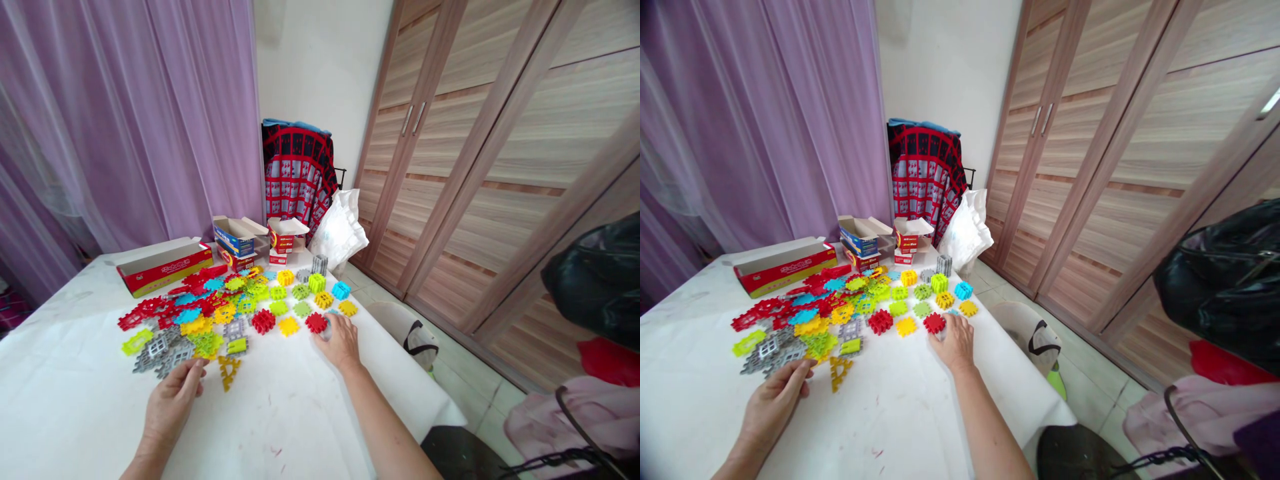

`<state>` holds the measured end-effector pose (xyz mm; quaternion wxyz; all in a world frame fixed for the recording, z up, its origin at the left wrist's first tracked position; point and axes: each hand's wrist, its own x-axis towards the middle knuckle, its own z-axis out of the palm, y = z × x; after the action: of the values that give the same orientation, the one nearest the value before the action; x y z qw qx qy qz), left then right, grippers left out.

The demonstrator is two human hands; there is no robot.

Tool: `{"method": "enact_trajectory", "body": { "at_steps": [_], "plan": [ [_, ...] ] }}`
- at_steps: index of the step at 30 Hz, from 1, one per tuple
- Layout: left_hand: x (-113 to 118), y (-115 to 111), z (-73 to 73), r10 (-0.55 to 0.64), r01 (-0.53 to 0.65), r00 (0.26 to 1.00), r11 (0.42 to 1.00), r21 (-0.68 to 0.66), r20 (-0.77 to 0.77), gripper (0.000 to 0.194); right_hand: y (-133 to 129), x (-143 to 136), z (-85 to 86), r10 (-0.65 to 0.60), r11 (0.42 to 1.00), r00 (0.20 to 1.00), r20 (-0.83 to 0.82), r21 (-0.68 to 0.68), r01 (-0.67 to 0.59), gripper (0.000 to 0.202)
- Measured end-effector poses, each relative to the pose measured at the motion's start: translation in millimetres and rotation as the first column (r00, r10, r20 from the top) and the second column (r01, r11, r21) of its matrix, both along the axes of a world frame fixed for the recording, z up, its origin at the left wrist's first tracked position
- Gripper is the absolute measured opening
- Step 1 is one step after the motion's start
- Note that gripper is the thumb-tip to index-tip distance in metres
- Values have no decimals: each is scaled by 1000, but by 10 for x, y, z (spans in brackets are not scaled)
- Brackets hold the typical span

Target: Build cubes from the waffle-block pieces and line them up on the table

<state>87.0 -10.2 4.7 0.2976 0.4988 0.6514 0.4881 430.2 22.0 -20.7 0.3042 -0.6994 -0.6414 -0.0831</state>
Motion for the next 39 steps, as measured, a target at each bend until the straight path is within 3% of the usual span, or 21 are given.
{"method": "enact_trajectory", "body": {
  "at_steps": [8,17,27,39],
  "plan": [
    [-80,66,-180,-28,28,999,1000,12,-21,56,29,8,-35,-20,999,1000,6,-45,20,51],
    [-27,23,-76,-6,6,1000,1000,-17,17,54,21,-3,-35,-18,999,999,36,-27,19,47],
    [-24,21,-47,-37,37,999,999,8,-17,46,-4,-21,21,-21,999,998,61,-48,24,42],
    [0,9,-11,-20,20,999,1000,21,30,50,-8,-29,47,-15,998,999,52,-56,17,41]
  ]
}}
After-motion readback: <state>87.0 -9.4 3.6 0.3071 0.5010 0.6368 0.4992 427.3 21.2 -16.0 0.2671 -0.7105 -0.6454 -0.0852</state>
